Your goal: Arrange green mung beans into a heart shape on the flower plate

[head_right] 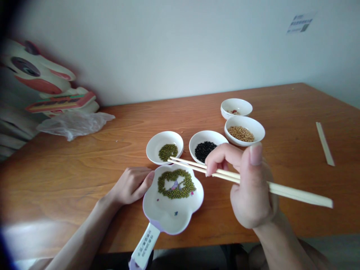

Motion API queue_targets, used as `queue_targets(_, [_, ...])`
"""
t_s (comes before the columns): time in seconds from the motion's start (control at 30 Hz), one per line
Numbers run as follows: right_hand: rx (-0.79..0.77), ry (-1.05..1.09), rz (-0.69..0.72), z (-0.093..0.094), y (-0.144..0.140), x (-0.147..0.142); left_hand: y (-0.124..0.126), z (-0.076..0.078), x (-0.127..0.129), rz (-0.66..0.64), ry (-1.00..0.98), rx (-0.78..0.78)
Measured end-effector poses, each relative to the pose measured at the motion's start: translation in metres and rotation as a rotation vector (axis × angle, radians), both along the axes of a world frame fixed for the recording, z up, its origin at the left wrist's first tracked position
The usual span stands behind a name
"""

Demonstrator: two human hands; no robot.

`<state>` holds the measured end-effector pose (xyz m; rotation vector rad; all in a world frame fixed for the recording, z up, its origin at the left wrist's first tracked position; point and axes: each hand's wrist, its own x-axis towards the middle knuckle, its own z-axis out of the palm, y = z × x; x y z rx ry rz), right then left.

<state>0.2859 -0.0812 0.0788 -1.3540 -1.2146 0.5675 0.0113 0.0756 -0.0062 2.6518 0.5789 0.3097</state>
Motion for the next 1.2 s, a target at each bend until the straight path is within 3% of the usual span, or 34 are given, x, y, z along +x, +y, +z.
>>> queue_targets(0.2, [0.032,0.079,0.017,0.004,0.023,-0.015,0.000,-0.001,-0.001,-0.015,-0.005,0.016])
queue_targets(0.4, [-0.043,-0.029,0.022,-0.001,-0.003,0.002,-0.001,-0.001,0.000,-0.007,0.000,-0.005])
queue_targets(0.67, [-0.285,-0.124,0.218,-0.024,-0.043,0.021,-0.001,0.001,0.000,0.004,0.001,-0.015])
queue_targets(0.83, [-0.337,-0.111,0.293,-0.018,-0.039,0.009,0.000,-0.001,-0.002,0.008,0.000,-0.013])
queue_targets(1.2, [-0.296,-0.113,0.335,-0.019,-0.030,-0.005,-0.001,-0.001,-0.002,-0.003,0.004,-0.019])
